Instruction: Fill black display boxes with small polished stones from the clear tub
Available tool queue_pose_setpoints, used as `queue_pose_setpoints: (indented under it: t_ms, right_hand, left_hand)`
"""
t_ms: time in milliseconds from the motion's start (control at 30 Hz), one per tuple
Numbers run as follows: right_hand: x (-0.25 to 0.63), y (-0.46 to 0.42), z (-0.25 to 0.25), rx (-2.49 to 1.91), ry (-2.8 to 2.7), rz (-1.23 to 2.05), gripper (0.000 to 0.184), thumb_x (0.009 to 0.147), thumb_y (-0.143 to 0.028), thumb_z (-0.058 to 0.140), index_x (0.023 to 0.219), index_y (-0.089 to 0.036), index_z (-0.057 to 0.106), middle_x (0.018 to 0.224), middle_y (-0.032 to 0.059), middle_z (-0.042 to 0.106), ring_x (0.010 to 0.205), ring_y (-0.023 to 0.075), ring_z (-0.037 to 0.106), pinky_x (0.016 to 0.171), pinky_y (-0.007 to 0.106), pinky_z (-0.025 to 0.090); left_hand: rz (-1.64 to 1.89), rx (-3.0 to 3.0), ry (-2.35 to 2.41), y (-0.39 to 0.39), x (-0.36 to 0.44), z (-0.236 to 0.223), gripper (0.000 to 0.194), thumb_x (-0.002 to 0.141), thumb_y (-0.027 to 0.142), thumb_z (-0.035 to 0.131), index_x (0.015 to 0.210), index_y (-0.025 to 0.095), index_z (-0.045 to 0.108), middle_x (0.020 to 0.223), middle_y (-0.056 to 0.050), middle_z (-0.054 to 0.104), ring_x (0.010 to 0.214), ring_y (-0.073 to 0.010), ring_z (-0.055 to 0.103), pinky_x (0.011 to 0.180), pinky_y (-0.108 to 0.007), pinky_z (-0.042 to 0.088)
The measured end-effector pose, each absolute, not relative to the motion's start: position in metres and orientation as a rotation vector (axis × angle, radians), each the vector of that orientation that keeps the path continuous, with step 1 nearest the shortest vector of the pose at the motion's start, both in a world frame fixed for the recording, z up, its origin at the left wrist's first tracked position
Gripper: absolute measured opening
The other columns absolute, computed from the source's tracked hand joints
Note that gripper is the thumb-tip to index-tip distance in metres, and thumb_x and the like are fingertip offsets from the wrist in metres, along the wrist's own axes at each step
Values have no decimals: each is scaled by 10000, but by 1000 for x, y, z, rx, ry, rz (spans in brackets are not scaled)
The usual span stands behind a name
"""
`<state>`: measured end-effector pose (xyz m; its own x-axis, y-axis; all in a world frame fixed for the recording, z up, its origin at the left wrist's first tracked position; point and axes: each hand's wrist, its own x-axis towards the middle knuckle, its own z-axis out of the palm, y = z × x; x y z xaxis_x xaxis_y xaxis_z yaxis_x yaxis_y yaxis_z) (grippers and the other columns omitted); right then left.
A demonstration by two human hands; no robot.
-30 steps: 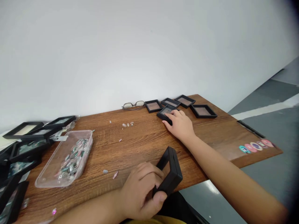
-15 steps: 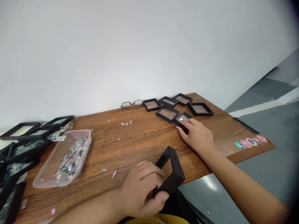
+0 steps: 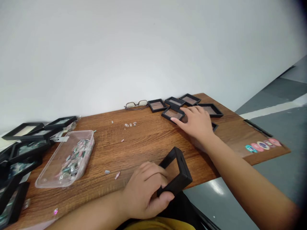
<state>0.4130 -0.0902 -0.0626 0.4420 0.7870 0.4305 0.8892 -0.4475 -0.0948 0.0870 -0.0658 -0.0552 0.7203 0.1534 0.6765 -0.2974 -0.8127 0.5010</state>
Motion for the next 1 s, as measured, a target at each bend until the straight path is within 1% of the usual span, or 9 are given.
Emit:
queue_pose_setpoints:
  t_ms: [67,200,367,567,633,700,800,900,1000]
  right_hand:
    - [418,-67,-65,-2445,-1420,-353,786,911,-806,640,1332,-143,670,1269,184,622,1271,372,511,1079,560,453]
    - [422,-49,-74,-2495,-1369,-173,656,898,-740,714,1150,-137,659,1189,114,602,1154,237,561,1059,465,497]
    - [410,-78,-65,-2338,-1375,-120,709,703,-728,845,1131,-194,661,1207,123,609,1149,317,571,1026,496,498]
    - [430,-150,-46,-2154,-1178,-160,972,660,-970,712,1282,-224,672,1276,120,627,1166,311,601,1048,485,494]
    - [445,-164,-48,-2166,-1047,-167,1035,644,-985,713,1327,-210,659,1277,133,630,1139,317,617,979,488,522]
    - [457,-168,-54,-2188,-1039,-135,1016,622,-969,730,1310,-223,680,1266,122,640,1148,317,613,994,495,518]
    - [462,-162,-69,-2240,-1122,-112,883,642,-923,725,1199,-238,733,1287,117,629,1231,339,560,1129,560,428]
    - [459,-159,-83,-2288,-1132,-180,785,757,-865,694,1173,-200,718,1341,137,582,1337,338,470,1205,601,333]
    - [457,-167,-92,-2308,-1108,-222,679,860,-785,689,1133,-164,671,1305,123,583,1302,272,492,1191,528,385]
  left_hand:
    - [978,2331,-111,-66,87,-55,289,1084,425,458,913,200,519,888,-40,700,806,-130,624,748,-268,473]
    - [962,2327,-85,-65,87,-56,273,1072,424,479,920,201,518,906,-44,711,806,-133,619,748,-276,473]
    - [924,2355,-112,-65,86,-60,248,1065,403,489,921,203,517,912,-38,714,825,-136,626,772,-290,472]
    - [937,2361,-82,-65,86,-60,253,1068,411,491,922,206,512,915,-39,719,830,-144,636,784,-292,467]
    - [941,2353,-62,-65,86,-60,253,1067,416,490,931,204,511,924,-42,720,829,-141,633,777,-286,473]
    - [932,2353,-65,-65,86,-59,249,1068,424,491,955,203,517,927,-45,715,837,-141,636,778,-283,482]
    - [911,2355,-76,-64,86,-57,238,1072,422,492,976,206,521,914,-48,702,853,-148,647,782,-281,491]
    - [913,2353,-65,-62,87,-57,215,1067,399,495,973,207,520,917,-53,699,852,-153,649,775,-281,491]
    - [919,2353,-43,-59,87,-57,194,1058,380,512,969,207,514,922,-52,700,854,-151,647,774,-279,491]
